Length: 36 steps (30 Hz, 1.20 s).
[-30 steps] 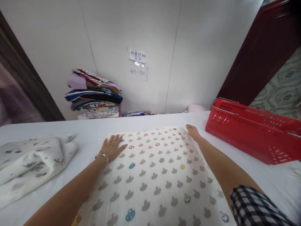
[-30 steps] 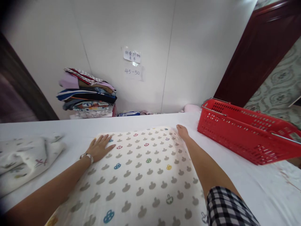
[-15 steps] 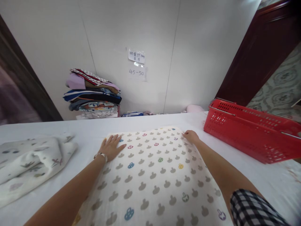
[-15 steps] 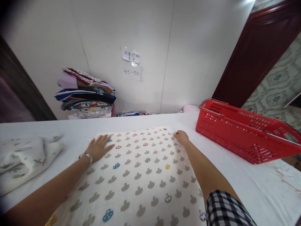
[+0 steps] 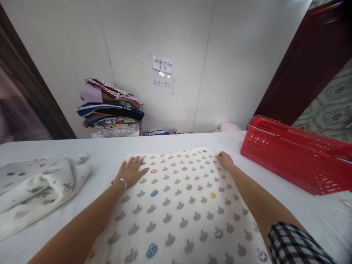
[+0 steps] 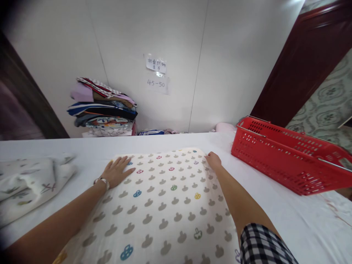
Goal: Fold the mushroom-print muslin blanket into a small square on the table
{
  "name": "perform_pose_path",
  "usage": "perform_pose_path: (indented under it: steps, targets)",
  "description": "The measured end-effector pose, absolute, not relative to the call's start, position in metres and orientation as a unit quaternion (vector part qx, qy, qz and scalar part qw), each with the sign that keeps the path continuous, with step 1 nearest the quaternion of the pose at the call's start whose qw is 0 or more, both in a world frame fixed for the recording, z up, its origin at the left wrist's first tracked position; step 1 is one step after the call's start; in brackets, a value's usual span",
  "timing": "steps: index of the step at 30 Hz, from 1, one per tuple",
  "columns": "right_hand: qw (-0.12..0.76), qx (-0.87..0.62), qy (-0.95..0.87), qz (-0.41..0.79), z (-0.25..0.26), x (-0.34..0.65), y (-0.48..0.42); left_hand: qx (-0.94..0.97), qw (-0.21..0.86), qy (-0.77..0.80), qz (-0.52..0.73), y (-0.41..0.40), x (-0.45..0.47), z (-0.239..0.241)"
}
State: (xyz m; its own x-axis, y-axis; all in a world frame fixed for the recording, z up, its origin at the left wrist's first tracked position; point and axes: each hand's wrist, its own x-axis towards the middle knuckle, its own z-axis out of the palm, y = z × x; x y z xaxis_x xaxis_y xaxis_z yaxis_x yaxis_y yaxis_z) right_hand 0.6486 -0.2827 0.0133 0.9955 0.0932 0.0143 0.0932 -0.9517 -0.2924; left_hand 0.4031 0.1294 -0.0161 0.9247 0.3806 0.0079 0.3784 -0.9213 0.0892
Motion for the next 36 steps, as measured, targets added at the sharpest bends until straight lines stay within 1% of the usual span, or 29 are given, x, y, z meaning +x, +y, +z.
perform_pose_path:
  steps: [9, 15, 21, 29, 32, 36]
  targets:
    - [0.113, -0.989, -0.092, -0.033, 0.013, 0.639, -0.276, 0.980, 0.051, 0.191, 0.016, 0.130, 0.403, -0.014]
    - [0.140, -0.984, -0.103, -0.043, 0.013, 0.640, -0.274, 0.980, 0.056, 0.193, 0.010, 0.129, 0.402, -0.014]
    - [0.202, -0.976, -0.075, 0.008, 0.013, 0.653, -0.282, 0.979, 0.066, 0.192, 0.018, 0.128, 0.402, -0.013]
    - [0.237, -0.968, -0.076, 0.044, 0.015, 0.658, -0.281, 0.979, 0.059, 0.196, 0.011, 0.126, 0.401, -0.010]
    - [0.231, -0.969, -0.071, 0.052, 0.014, 0.658, -0.283, 0.979, 0.060, 0.195, 0.014, 0.126, 0.401, -0.010]
    - [0.198, -0.975, -0.083, 0.063, 0.015, 0.663, -0.283, 0.979, 0.059, 0.197, 0.016, 0.128, 0.402, -0.012]
